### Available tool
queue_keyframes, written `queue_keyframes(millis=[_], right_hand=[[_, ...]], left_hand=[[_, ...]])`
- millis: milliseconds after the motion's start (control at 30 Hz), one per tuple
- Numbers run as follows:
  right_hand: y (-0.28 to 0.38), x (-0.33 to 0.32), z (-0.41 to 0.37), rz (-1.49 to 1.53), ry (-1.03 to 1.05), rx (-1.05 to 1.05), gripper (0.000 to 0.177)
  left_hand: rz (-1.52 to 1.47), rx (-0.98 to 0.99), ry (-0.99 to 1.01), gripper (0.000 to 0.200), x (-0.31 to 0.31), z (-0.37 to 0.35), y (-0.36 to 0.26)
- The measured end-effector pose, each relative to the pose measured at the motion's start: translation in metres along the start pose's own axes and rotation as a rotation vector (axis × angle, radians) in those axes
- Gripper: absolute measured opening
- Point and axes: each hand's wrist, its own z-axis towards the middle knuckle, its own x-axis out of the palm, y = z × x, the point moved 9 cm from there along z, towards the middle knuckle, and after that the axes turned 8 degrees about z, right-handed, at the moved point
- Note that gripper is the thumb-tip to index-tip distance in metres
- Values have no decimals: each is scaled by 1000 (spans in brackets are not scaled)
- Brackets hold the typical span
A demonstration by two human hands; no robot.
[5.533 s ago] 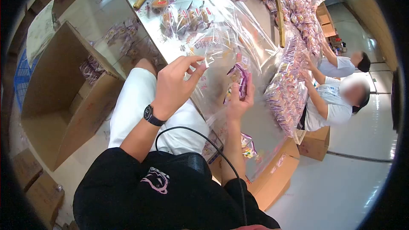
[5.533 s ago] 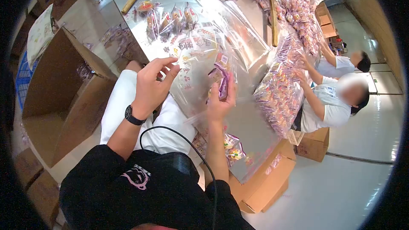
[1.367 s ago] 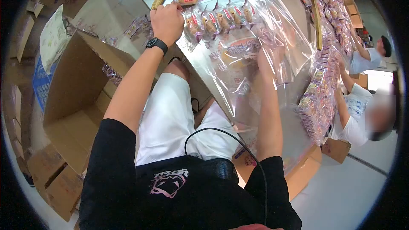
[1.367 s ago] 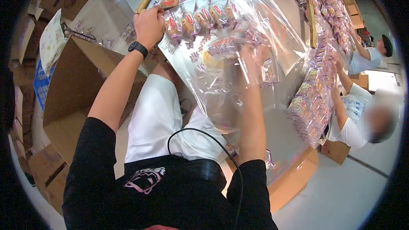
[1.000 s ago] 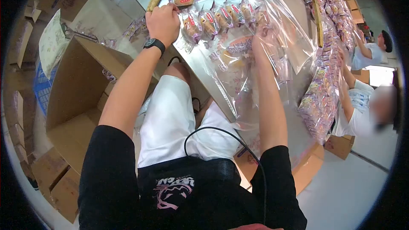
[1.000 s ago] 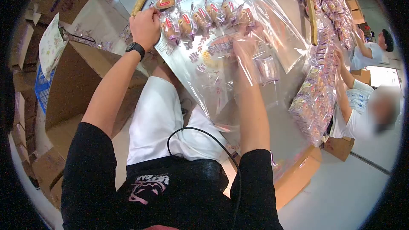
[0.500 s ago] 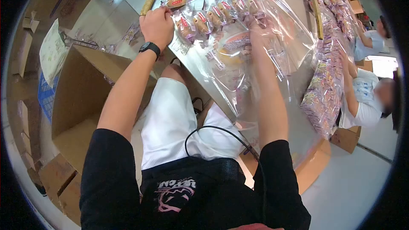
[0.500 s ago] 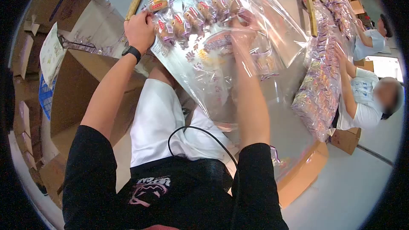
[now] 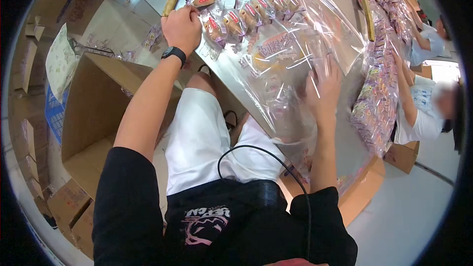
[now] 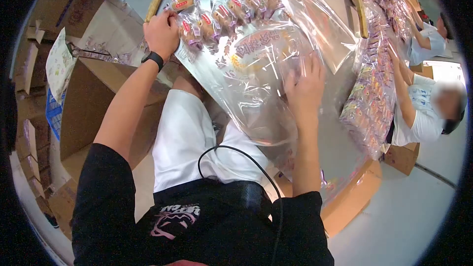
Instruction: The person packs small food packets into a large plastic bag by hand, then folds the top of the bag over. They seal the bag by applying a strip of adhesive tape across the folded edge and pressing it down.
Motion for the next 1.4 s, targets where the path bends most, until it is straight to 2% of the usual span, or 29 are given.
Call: queue_keyframes(millis=[100, 200, 300, 400, 500, 567, 633, 767, 867, 900, 1000, 1033, 1133, 1167, 1233, 1300, 1400], right_hand=[[-28, 0, -11, 12, -83, 149, 48], [-36, 3, -4, 122, -54, 218, 48], [-13, 9, 6, 315, -83, 114, 51], [-6, 26, 24, 426, -141, 185, 51], [-37, 57, 42, 465, -219, 300, 47], [-74, 88, 61, 712, -296, 310, 45], [-35, 55, 69, 817, -342, 480, 44], [-43, 60, 87, 594, -468, 369, 47], [-33, 56, 87, 753, -602, 348, 49], [-47, 73, 90, 953, -589, 376, 52], [-52, 91, 97, 1052, -504, 326, 66], [-58, 99, 94, 1061, -493, 406, 70], [-61, 101, 97, 1359, -606, 335, 60], [-63, 99, 95, 1314, -586, 364, 61], [-73, 112, 93, 1454, -446, 446, 59], [-77, 111, 93, 1334, -481, 466, 53], [-44, 99, 91, 1631, -518, 426, 48]], left_hand=[[10, -1, 5, 19, 0, 0, 0], [-13, -15, 13, 19, -1, 0, 0], [25, 5, 15, 19, 3, 0, 2], [8, -21, 30, 19, 1, 0, 2], [22, -7, 19, 19, 2, 0, 1], [16, -12, 18, 19, 0, 1, 1], [5, -19, 23, 19, 0, 0, 1], [-13, -34, 45, 19, -2, 1, 2], [-23, -35, 38, 20, -1, 1, 4], [-28, -33, 32, 20, -1, 1, 4], [-30, -32, 30, 20, -4, 0, 4], [-20, -24, 26, 20, -4, 1, 4], [-6, -14, 17, 20, -2, 0, 3], [-11, -15, 13, 19, -2, 0, 3], [-13, -18, 17, 19, -2, 1, 3], [-13, -25, 34, 19, -1, 1, 3], [-36, -26, 21, 20, 1, 0, 4]])
